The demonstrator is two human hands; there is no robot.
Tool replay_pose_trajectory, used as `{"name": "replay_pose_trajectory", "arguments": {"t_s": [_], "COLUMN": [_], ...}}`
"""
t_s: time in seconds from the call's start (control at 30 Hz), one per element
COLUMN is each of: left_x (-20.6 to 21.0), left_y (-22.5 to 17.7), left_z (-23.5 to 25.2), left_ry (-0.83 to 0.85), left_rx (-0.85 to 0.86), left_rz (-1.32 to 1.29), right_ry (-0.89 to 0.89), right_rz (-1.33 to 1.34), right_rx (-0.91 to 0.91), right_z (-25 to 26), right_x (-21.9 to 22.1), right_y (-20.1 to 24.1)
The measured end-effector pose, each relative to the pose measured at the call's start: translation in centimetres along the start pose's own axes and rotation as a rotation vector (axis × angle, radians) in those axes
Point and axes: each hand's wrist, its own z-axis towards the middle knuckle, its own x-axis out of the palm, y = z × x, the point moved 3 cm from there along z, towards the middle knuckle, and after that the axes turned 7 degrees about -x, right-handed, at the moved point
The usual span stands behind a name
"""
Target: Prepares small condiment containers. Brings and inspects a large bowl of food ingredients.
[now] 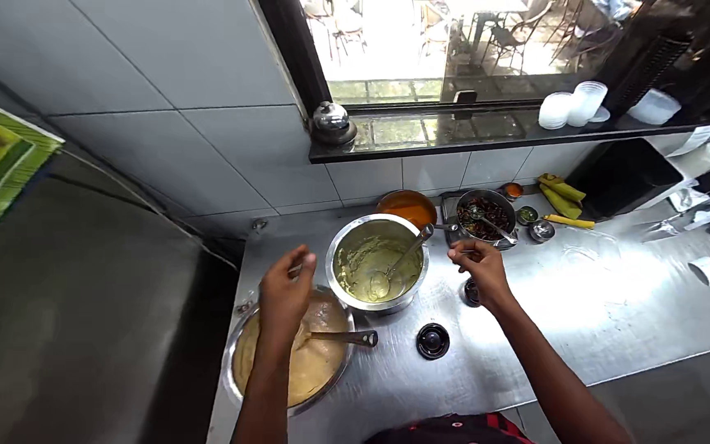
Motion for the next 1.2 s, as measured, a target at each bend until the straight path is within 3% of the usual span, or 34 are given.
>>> {"name": "replay_pose_trajectory", "arguments": {"t_s": [0.13, 0.2, 0.33, 0.5, 0.7, 1.03, 1.2], "left_x": [2.9, 4.6, 6.7, 5.7, 5.8, 5.5, 5.8], "left_y": [-0.1, -1.0, -1.7, -3.9, -4.1, -3.5, -3.6], "left_z": [6.4, 8.0, 7.8, 1.6, -1.5, -2.3, -2.4], "left_ry": [0.272, 0.344, 0.243, 0.074, 0.058, 0.108, 0.136], "left_rx": [-0.192, -0.150, 0.072, 0.220, 0.289, 0.319, 0.342], "left_rz": [0.010, -0.063, -0.074, -0.012, -0.207, -0.430, -0.423], "right_ry": [0.231, 0.327, 0.398, 0.529, 0.740, 0.361, 0.307], "right_rz": [-0.413, -0.632, -0.850, -0.959, -1.169, -0.788, -0.806], "right_rx": [-0.092, -0.103, -0.145, -0.306, -0.152, 0.002, 0.040], "right_z": [4.4, 6.1, 5.8, -1.0, -7.4, -9.7, -10.6], "right_x": [2.6, 4.0, 6.3, 6.6, 6.4, 2.9, 2.9], "right_y": [0.8, 0.8, 2.6, 6.6, 4.7, 3.4, 3.8]}}
